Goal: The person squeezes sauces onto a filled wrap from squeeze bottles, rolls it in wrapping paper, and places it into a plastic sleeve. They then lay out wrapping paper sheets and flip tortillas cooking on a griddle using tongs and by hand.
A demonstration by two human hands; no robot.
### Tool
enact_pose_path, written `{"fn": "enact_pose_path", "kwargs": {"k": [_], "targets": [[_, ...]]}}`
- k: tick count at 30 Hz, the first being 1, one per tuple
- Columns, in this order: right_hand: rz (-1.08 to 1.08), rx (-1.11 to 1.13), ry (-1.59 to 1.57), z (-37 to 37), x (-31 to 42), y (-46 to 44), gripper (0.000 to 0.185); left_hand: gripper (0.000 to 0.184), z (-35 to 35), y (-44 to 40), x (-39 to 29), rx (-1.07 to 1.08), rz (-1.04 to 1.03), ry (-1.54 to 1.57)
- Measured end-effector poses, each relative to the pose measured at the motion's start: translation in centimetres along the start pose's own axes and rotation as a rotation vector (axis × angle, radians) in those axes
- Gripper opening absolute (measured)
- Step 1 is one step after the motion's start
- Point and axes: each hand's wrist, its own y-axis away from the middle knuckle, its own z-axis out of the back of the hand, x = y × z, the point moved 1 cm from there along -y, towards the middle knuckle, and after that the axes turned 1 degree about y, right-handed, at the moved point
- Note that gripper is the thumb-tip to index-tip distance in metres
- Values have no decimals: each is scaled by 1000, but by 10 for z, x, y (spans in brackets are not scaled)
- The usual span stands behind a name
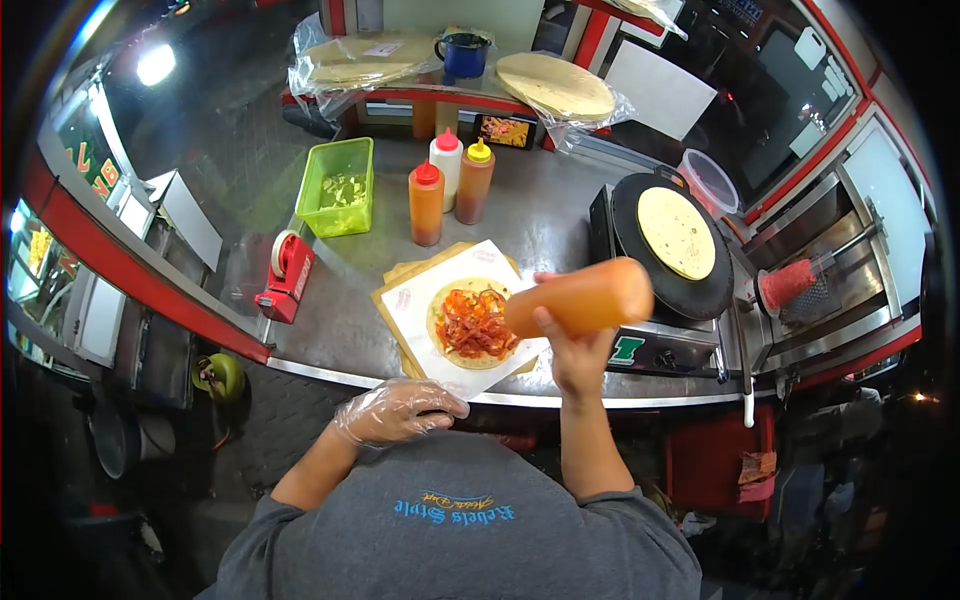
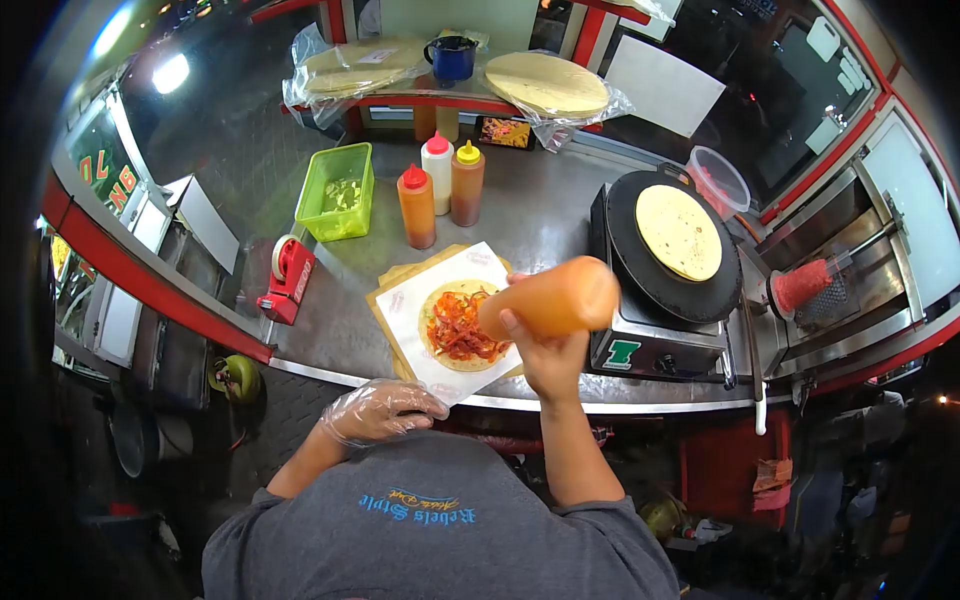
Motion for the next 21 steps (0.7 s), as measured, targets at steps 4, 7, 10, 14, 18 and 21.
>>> {"fn": "enact_pose_path", "kwargs": {"k": [4,7,10,14,18,21], "targets": [[261,11,193,2,-8,5,52,27,3,2,1,4,58,-5],[-200,-106,2,2,-84,31,49,27,1,0,-1,-13,13,-5],[-141,-111,23,6,-74,17,44,25,0,-1,-3,-42,-29,-8],[50,-30,5,5,8,-6,45,25,1,5,-2,-43,77,17],[159,-127,-7,-5,-11,0,47,25,3,5,-3,-24,114,-7],[-172,-96,98,8,-88,19,47,25,-1,2,-4,-52,65,-3]]}}
